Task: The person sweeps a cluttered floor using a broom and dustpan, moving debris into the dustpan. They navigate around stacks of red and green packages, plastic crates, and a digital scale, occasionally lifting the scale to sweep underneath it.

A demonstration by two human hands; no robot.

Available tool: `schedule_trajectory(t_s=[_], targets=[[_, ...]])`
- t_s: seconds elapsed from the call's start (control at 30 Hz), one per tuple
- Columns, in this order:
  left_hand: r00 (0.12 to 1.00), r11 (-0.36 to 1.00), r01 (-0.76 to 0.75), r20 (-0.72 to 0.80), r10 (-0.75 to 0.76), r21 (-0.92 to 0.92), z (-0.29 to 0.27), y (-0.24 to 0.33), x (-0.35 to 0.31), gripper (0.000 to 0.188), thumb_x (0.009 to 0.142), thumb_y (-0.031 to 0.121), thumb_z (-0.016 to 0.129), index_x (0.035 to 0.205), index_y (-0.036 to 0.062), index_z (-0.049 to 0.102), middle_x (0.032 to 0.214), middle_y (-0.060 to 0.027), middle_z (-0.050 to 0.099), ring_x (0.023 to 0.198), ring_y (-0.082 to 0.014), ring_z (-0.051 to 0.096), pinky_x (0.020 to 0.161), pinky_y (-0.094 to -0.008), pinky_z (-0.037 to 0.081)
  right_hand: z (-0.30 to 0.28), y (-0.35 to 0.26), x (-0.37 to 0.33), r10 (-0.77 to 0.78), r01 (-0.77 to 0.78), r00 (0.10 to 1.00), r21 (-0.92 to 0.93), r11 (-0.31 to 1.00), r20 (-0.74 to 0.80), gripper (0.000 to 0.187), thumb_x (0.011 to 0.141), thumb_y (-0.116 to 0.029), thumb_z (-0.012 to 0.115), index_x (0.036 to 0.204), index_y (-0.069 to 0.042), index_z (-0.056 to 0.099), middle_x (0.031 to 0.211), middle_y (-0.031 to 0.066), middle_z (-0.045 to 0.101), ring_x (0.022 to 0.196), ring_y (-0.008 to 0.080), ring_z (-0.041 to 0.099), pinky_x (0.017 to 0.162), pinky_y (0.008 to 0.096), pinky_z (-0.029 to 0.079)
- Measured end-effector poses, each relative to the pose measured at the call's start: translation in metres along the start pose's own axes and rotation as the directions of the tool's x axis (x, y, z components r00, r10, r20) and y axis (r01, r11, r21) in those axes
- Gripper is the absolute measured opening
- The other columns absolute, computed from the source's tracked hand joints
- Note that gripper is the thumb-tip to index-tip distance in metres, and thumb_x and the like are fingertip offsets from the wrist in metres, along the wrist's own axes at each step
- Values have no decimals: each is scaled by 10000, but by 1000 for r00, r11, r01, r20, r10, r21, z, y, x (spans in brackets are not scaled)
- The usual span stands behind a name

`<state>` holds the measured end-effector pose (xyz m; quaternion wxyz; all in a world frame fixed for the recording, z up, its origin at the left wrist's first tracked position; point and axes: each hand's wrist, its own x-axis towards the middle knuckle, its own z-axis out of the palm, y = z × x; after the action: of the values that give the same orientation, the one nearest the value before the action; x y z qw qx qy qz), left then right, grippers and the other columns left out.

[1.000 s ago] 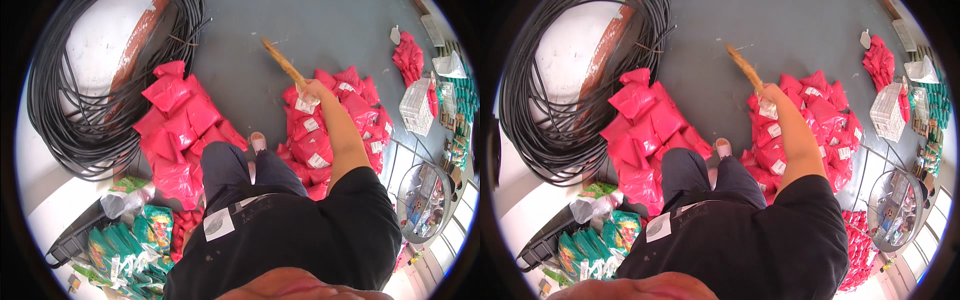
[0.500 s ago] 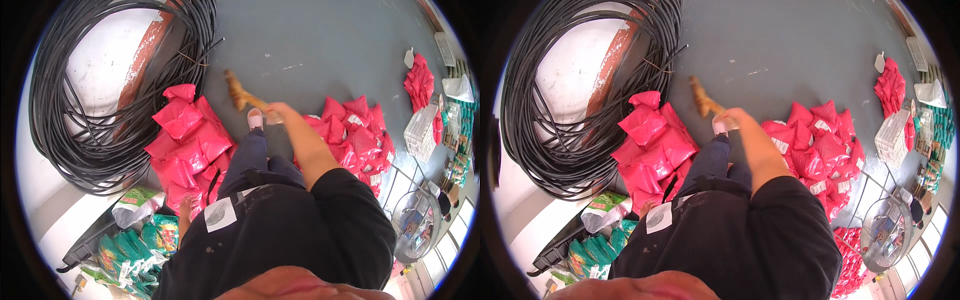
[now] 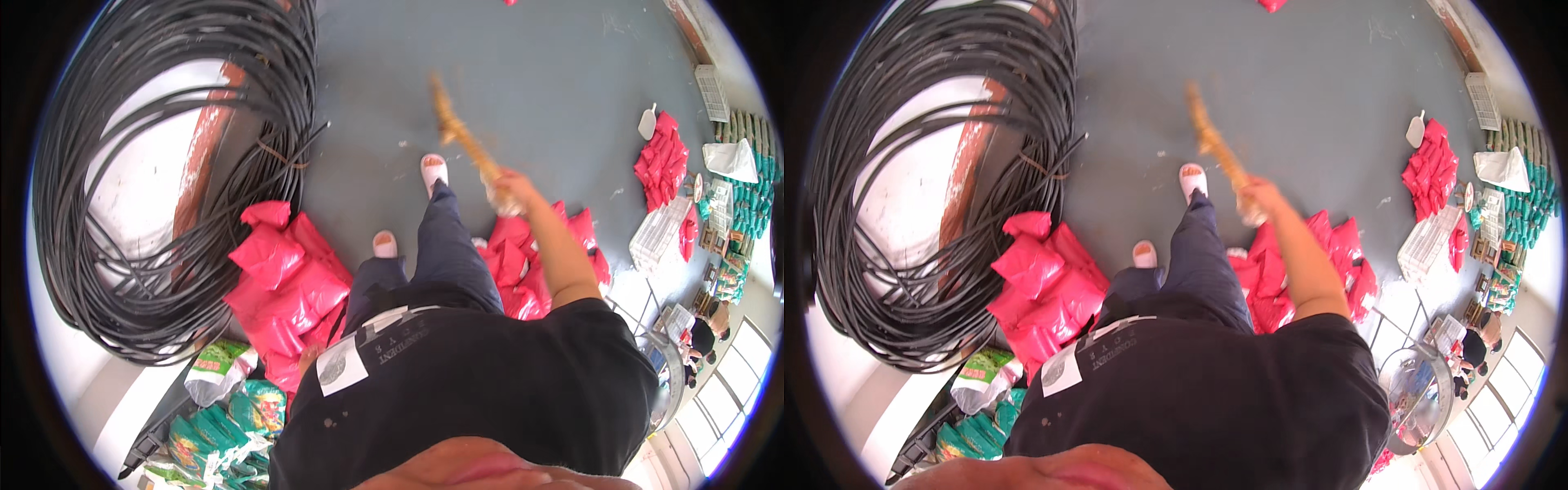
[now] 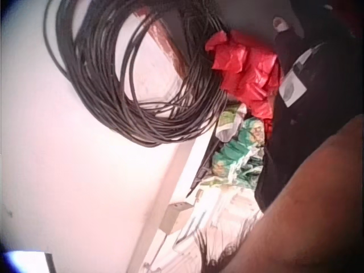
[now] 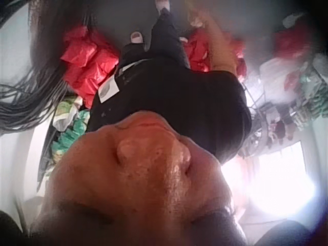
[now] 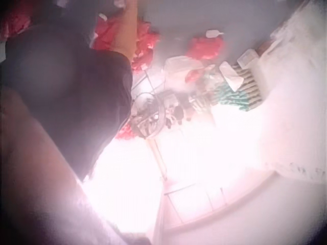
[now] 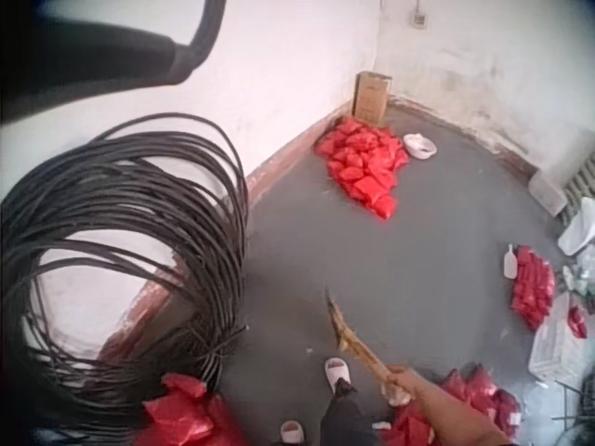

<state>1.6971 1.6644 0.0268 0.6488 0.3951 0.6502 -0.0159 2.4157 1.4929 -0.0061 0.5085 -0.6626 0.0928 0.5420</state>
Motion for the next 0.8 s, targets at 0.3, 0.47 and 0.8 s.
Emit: schedule_trajectory(t_s=[0.3,0.47,0.8], targets=[[994,932,99,13,-110,349,209,239,11,283,829,263,451,963,22,514,827,-82,582,746,-170,559,636,-267,439,130,-42,226,106,-53,965,-218,974,239,398,668,-136,611,1049,-63,520,901,69,547,700,155,545,602,287,447],[994,988,82,-79,-72,129,225,281,17,287,818,261,459,1009,50,493,888,-85,574,780,-176,559,637,-285,448,8,-127,188,200,-235,952,132,963,232,340,736,-174,514,1063,-81,492,813,55,532,608,149,537,513,295,461],[988,949,140,29,-154,282,254,281,53,234,808,196,470,943,13,524,793,-62,571,705,-141,551,614,-267,450,-131,-216,102,68,-45,993,210,977,-100,407,750,-149,505,1146,-96,427,860,71,529,647,163,526,493,293,449]])
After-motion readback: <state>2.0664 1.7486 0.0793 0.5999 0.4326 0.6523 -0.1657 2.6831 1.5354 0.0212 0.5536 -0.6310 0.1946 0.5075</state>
